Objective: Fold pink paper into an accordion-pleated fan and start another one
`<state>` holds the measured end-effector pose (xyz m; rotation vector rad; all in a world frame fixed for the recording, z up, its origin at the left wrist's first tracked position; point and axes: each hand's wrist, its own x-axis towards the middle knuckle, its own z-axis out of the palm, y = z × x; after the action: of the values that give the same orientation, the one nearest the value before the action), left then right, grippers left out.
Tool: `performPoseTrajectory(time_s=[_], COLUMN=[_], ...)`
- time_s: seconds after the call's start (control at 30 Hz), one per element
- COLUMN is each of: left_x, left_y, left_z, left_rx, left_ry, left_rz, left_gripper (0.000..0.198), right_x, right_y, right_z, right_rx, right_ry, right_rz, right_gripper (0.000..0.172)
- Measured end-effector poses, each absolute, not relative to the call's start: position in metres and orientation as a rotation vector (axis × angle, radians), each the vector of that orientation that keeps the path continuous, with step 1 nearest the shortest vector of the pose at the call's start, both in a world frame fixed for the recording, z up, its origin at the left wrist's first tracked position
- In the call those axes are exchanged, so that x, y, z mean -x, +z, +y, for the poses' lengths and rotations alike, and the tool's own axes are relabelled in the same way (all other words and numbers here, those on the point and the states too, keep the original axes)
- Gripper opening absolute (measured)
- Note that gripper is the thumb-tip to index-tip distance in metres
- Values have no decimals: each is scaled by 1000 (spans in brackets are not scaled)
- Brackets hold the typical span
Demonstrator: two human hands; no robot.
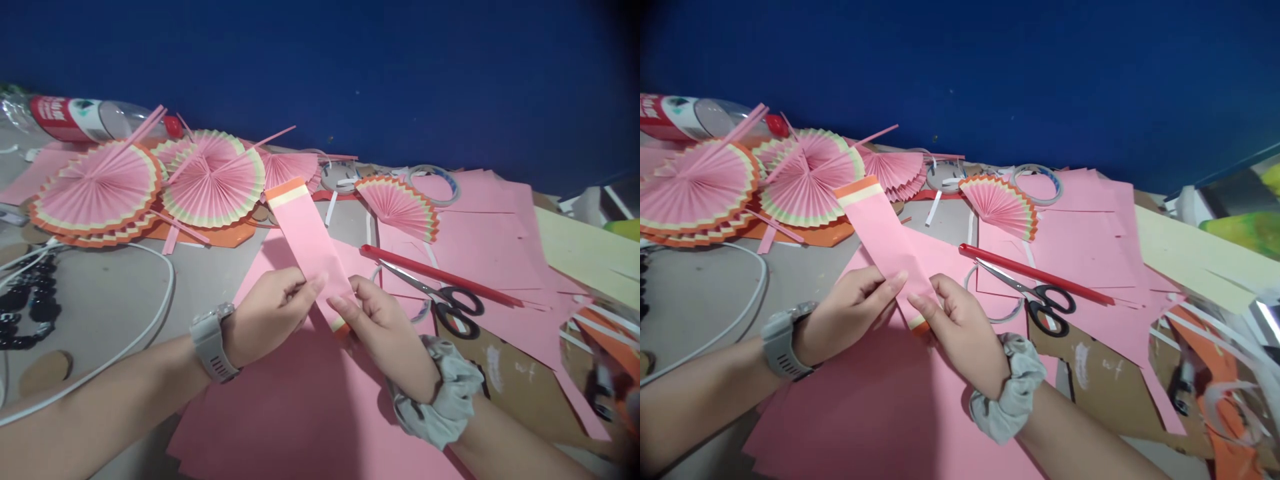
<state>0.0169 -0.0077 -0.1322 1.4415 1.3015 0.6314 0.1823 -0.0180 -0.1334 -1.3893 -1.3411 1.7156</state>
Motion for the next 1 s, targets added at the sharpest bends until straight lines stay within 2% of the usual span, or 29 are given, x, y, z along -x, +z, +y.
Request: performPoseTrajectory(time_s=[0.13, 0.33, 0.43, 0.53, 0.6, 0.73, 1.0], left_x=[-16, -15, -15, -14, -14, -14, -13], left_y=[-135, -138, -138, -137, -135, -133, -135], left_z=[-7, -6, -5, -5, -5, -6, -5], left_rx=[-1425, -1377, -1377, -1354, -1349, -1382, -1294], left_ry=[682, 706, 696, 716, 727, 711, 729], left_rz=[1295, 1294, 1306, 1286, 1283, 1338, 1326], left_gripper=[47, 48, 49, 49, 50, 54, 49], right_x=[-182, -182, -182, -182, -182, -183, -186], right_y=[-135, -136, -135, -135, -136, -136, -140], right_z=[-17, -17, -20, -21, -20, -19, -17], right_rx=[1357, 1337, 1323, 1330, 1347, 1331, 1306], right_ry=[1698, 1697, 1671, 1574, 1496, 1471, 1458], right_rz=[-1378, -1403, -1374, -1389, -1454, -1498, -1595], right_gripper=[17, 23, 16, 32, 37, 35, 35])
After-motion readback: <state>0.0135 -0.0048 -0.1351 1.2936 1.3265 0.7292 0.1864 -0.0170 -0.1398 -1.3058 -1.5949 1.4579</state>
